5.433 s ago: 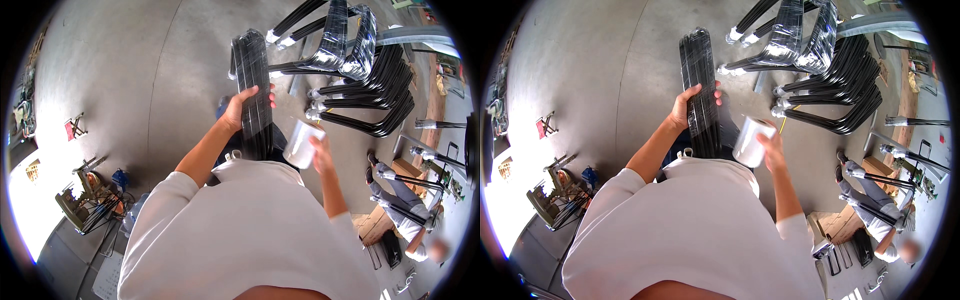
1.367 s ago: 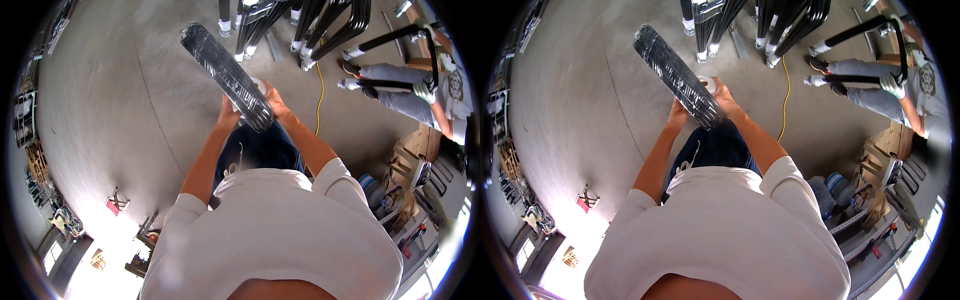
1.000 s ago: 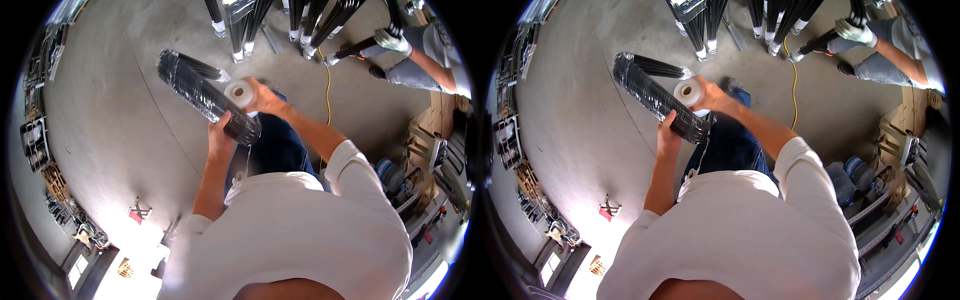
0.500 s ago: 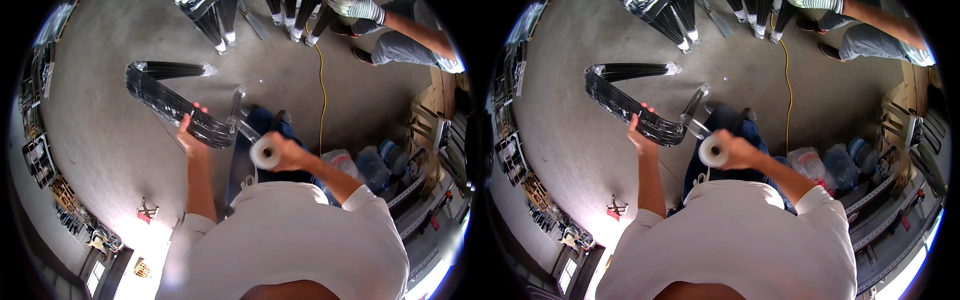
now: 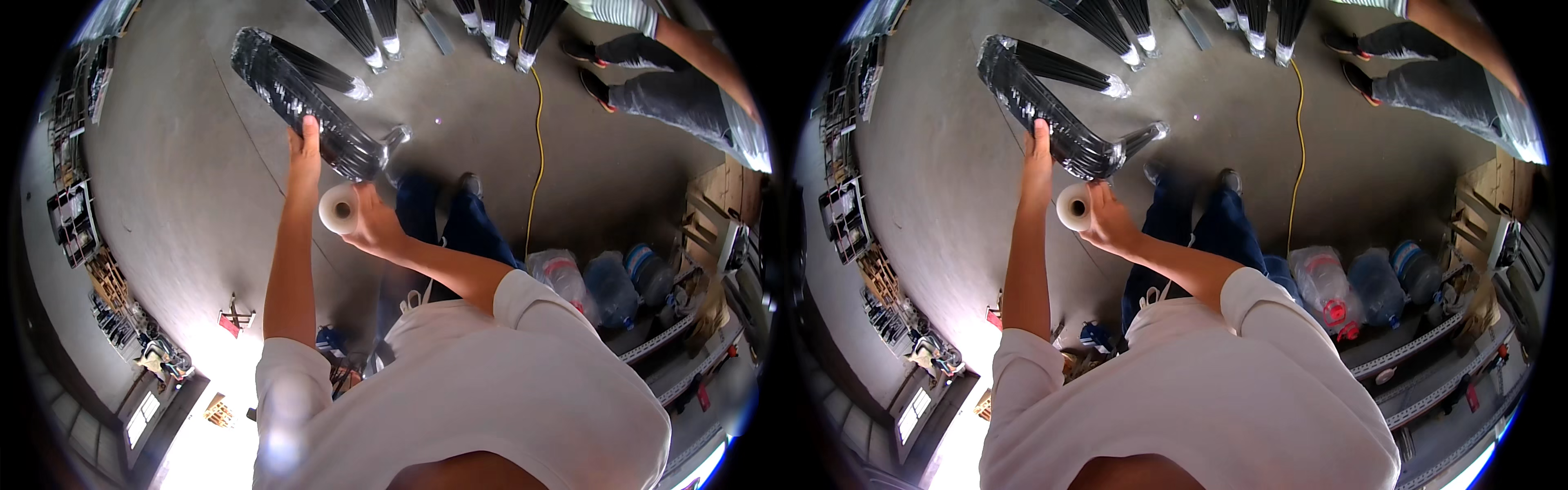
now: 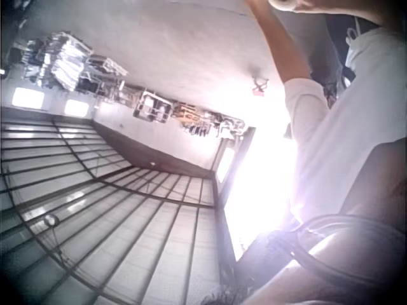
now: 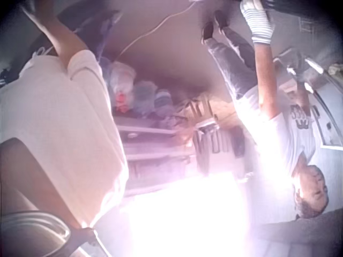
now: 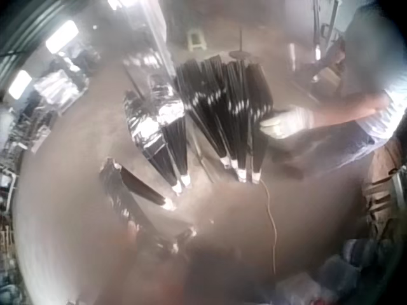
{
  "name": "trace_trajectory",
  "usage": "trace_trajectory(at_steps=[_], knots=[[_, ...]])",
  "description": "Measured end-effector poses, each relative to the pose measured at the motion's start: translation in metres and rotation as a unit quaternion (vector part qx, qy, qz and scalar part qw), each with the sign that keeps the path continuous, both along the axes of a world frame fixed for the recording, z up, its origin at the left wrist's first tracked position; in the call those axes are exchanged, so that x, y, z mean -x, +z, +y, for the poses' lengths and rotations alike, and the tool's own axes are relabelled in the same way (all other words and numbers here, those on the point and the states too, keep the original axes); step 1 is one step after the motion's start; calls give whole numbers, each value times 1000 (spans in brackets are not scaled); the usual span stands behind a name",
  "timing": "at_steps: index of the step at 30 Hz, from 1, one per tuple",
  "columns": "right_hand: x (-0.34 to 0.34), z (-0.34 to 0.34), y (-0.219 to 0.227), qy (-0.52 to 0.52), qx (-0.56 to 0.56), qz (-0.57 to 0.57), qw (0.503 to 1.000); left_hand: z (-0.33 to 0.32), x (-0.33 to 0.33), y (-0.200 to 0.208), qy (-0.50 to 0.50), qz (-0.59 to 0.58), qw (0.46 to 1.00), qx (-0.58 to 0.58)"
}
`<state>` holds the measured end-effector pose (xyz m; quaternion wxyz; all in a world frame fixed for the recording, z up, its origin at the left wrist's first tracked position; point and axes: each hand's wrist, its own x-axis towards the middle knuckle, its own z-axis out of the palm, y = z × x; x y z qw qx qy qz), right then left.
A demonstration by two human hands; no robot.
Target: The person wraps stacks of black metal frames with clear plastic film. They hold a roll of film in one hand and rotate the stack of frames with the other to apply the wrapping. The wrapped stacks are placed on the floor next to other completed stacks.
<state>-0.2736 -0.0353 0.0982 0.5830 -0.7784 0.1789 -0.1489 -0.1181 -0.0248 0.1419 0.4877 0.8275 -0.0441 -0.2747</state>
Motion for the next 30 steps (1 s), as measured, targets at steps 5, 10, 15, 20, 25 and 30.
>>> trace_trajectory(at_steps=[5,10,15,20,25,30], knots=[[1,-1,-5,6,45,0,999,28,4,16,-117,-5,993,17],[1,9,-11,1,34,55,998,128,80,-19,36,-83,991,-96],[-6,19,8,-41,41,115,992,135,129,-24,-125,-88,986,-72],[-9,32,11,-41,6,175,984,117,112,-73,-43,-210,977,17],[6,-21,31,58,-54,242,967,130,72,-89,-7,-64,998,2],[-70,-99,-10,-66,-148,199,966,126,11,-104,57,-7,986,159]])
